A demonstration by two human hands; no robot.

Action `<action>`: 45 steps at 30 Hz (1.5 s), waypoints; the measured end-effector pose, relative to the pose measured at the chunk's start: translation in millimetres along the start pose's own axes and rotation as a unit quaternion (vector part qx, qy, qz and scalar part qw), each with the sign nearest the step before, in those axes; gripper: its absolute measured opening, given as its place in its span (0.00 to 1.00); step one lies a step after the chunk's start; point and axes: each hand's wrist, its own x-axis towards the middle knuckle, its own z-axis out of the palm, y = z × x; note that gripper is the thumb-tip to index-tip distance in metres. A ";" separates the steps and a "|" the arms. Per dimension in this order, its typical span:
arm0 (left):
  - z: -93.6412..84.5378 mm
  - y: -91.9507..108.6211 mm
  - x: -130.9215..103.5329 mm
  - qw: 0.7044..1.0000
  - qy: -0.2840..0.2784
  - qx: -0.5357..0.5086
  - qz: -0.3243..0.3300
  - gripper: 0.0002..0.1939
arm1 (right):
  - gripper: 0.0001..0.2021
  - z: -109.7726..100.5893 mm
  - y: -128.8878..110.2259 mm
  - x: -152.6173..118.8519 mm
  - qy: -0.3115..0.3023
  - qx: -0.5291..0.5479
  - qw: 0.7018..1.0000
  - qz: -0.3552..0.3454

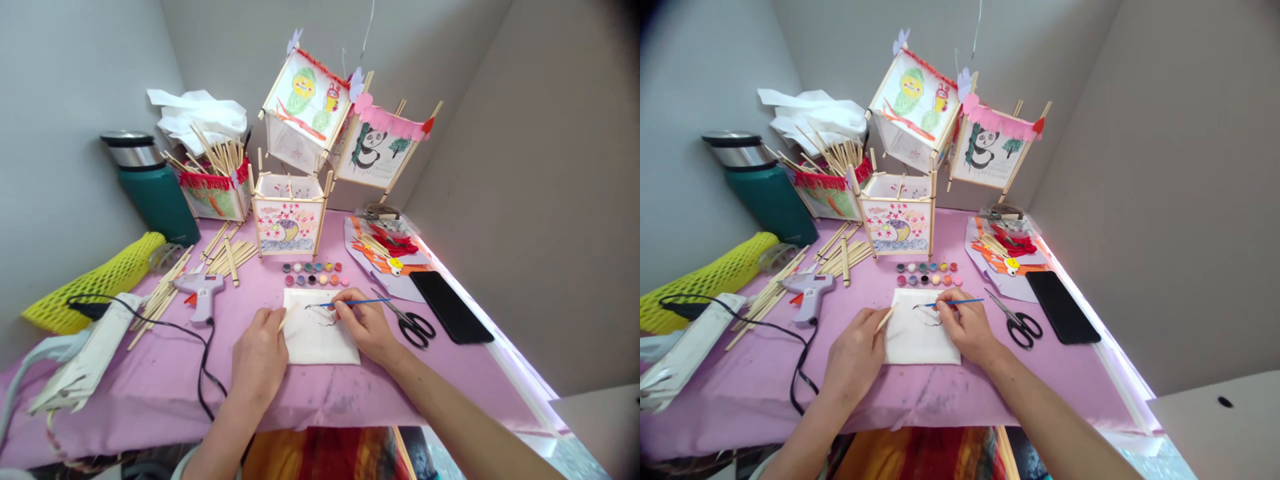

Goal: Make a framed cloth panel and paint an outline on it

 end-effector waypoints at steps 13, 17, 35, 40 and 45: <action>-0.5 0.3 0.0 1.000 0.006 0.005 0.004 0.20 | 0.09 2.7 2.1 0.4 -0.019 -0.025 0.999 -0.015; 0.2 0.1 -0.4 1.000 0.007 0.003 0.004 0.20 | 0.11 2.7 2.8 0.4 -0.027 -0.033 0.999 -0.028; 0.1 -0.3 -0.3 1.000 0.002 -0.004 0.003 0.20 | 0.11 0.2 -3.7 1.9 -0.010 -0.022 0.999 -0.020; -0.2 -0.4 -0.3 1.000 0.004 0.000 0.002 0.20 | 0.12 1.2 -0.9 1.0 -0.016 -0.027 0.999 -0.028; -0.4 0.1 -0.1 1.000 0.005 0.002 0.004 0.20 | 0.12 1.6 0.7 0.1 -0.025 -0.030 0.999 -0.034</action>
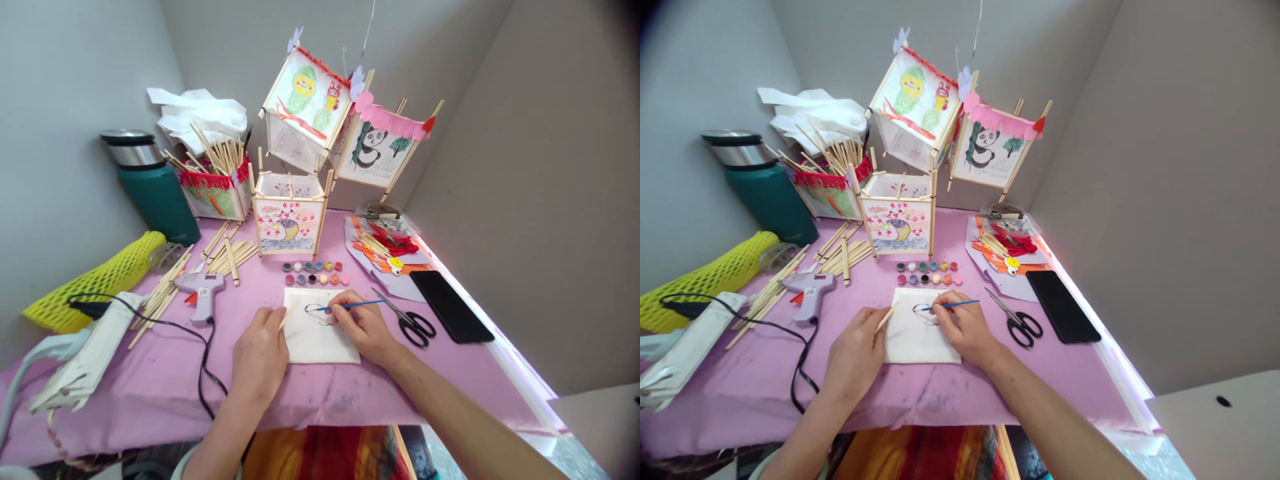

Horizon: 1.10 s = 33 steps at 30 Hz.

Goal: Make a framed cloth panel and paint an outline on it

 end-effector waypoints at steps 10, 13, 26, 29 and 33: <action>0.4 0.1 0.2 1.000 0.003 0.000 0.003 0.20 | 0.11 -0.4 -2.2 1.5 0.018 -0.009 1.000 0.003; 0.3 0.3 0.4 1.000 0.005 0.002 0.004 0.20 | 0.12 -0.1 -1.0 0.8 0.015 -0.009 1.000 0.001; 0.1 0.2 -0.4 1.000 0.001 0.003 -0.002 0.20 | 0.10 -4.9 -4.7 -0.3 0.003 0.023 1.000 0.012; -0.9 0.7 -0.2 1.000 -0.003 0.002 -0.003 0.20 | 0.09 -5.5 -5.0 -0.3 0.007 0.037 0.999 0.013; -1.7 0.8 -0.2 1.000 -0.009 -0.003 -0.003 0.20 | 0.09 -6.0 -4.2 0.0 0.010 0.057 0.998 0.023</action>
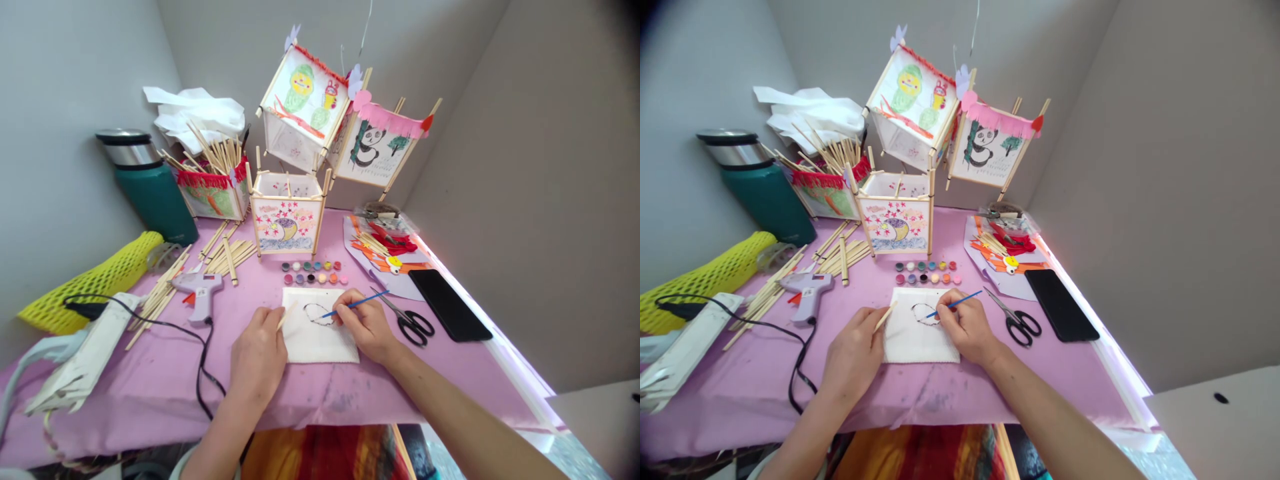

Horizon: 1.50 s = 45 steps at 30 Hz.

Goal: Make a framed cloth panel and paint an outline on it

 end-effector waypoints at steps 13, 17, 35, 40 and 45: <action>4.3 -1.7 1.3 1.000 0.010 -0.003 0.003 0.20 | 0.09 -4.1 4.4 -2.0 0.016 0.007 0.999 0.031; 5.0 -2.0 1.4 1.000 0.010 -0.001 0.001 0.20 | 0.08 -6.1 4.1 -1.4 0.025 0.012 0.999 0.042; 4.3 -2.9 0.8 1.000 0.011 0.007 0.004 0.20 | 0.10 -12.3 16.4 -2.2 0.087 -0.052 0.994 0.038; 3.6 -2.5 0.8 1.000 0.011 0.002 0.004 0.20 | 0.10 -12.4 16.2 -3.1 0.098 -0.066 0.992 0.034; 3.2 -1.9 0.2 1.000 0.008 -0.002 0.002 0.20 | 0.10 -13.2 16.2 -2.8 0.160 -0.031 0.985 0.051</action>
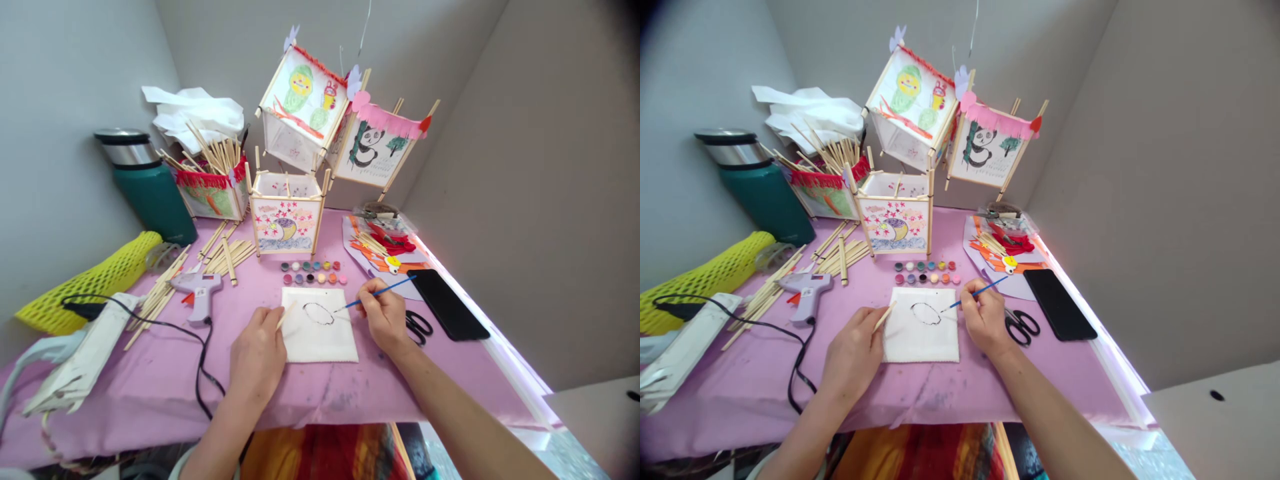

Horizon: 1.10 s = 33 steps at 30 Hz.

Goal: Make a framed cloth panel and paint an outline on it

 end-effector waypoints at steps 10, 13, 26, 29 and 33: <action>3.2 -4.5 -0.7 0.998 0.042 -0.032 0.018 0.19 | 0.09 6.9 -10.0 1.2 -0.050 0.067 0.996 0.000; 5.5 -7.0 -1.2 0.995 0.067 -0.058 0.035 0.17 | 0.09 6.2 -9.9 1.2 -0.047 0.023 0.997 -0.049; 0.3 2.1 -6.3 0.987 0.066 0.051 0.138 0.18 | 0.16 7.0 1.9 -0.6 -0.040 -0.104 0.978 -0.178; 1.1 0.5 -5.7 0.989 0.070 0.011 0.132 0.18 | 0.15 6.3 1.9 -1.4 -0.033 -0.116 0.977 -0.177; 2.6 -5.2 -3.3 0.987 0.103 -0.093 0.078 0.17 | 0.13 5.8 -0.5 -2.2 -0.022 -0.109 0.979 -0.171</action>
